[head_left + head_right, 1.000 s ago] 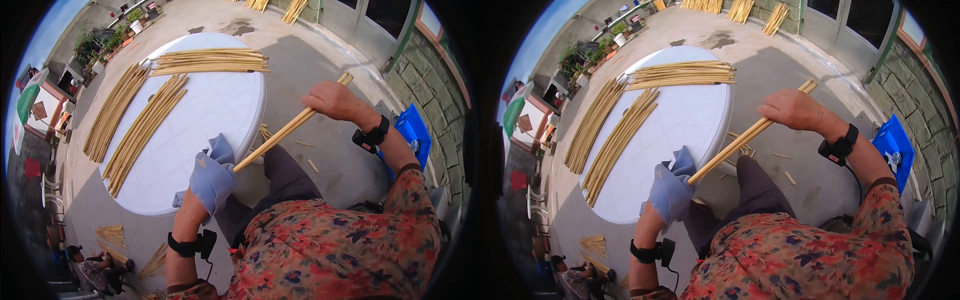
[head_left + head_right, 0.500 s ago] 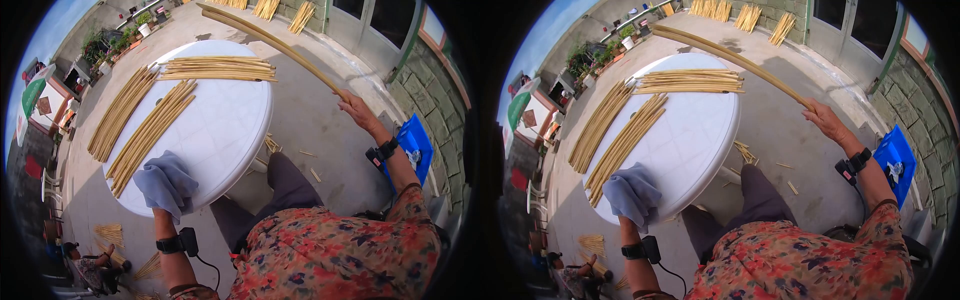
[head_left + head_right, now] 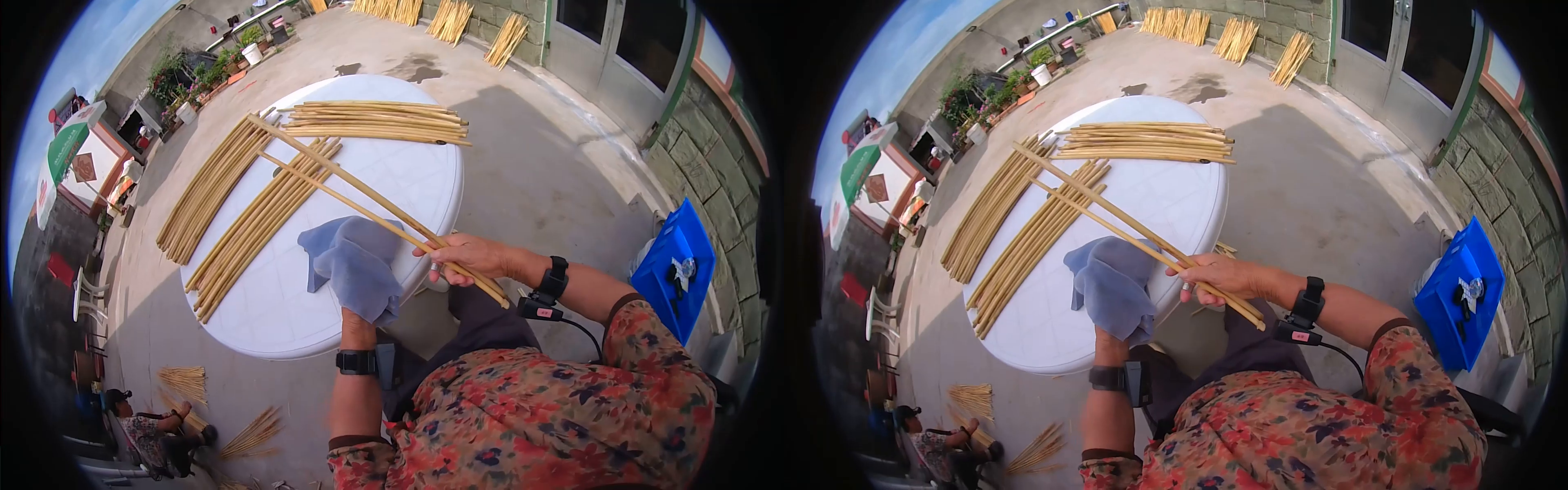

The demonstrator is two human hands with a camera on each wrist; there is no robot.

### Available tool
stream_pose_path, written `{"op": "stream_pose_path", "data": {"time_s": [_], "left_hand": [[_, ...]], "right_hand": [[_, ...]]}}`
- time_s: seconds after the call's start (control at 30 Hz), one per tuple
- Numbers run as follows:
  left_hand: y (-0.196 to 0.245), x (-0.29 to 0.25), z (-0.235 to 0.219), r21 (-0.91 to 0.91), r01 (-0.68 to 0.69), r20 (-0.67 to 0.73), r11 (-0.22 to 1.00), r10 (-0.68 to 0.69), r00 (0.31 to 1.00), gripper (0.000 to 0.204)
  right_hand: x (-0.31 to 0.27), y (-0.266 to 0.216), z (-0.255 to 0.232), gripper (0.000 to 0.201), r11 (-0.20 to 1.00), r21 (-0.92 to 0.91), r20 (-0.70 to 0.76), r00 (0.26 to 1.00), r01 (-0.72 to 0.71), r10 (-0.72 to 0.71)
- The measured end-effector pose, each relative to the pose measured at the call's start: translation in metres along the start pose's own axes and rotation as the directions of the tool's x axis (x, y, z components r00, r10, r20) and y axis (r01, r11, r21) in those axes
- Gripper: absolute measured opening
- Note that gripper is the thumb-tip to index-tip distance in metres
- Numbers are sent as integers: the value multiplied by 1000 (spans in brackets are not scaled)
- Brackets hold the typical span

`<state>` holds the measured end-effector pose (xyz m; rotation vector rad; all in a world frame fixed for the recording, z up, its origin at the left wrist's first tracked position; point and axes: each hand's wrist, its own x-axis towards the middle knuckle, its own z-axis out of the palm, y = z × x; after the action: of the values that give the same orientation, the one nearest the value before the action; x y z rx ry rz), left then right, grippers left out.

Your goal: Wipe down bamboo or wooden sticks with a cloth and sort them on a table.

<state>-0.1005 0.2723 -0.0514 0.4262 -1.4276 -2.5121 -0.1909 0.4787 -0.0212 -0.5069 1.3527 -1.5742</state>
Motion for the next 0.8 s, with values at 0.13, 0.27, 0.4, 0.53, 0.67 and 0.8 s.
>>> {"op": "stream_pose_path", "data": {"time_s": [0.13, 0.27, 0.4, 0.53, 0.67, 0.8], "left_hand": [[-18, 14, -1, -147, 32, 125, 989, -13, 992, 33], [-23, 23, 13, -22, 105, 165, 994, -100, 981, 35], [-9, 26, 42, -190, 175, 111, 966, -156, 981, 39], [-11, 40, 31, 190, -132, 101, 973, 115, 988, 29], [-13, 43, 6, 412, -357, 179, 839, 309, 934, 29], [5, 29, -11, 428, -480, 181, 766, 447, 876, 33]], "right_hand": [[15, 2, 15, 37, 997, 72, 0, 1000, -26, 26], [27, 10, 24, 21, 993, -121, -62, 998, -10, 2], [30, 13, 32, 18, 924, -381, -118, 992, -12, -35], [23, 26, 37, 20, 654, -749, -141, 940, 105, -312], [-11, 39, 33, 25, 554, -828, -150, 916, 89, -372], [-70, 48, 16, 27, 687, -720, -255, 957, -94, -136]]}}
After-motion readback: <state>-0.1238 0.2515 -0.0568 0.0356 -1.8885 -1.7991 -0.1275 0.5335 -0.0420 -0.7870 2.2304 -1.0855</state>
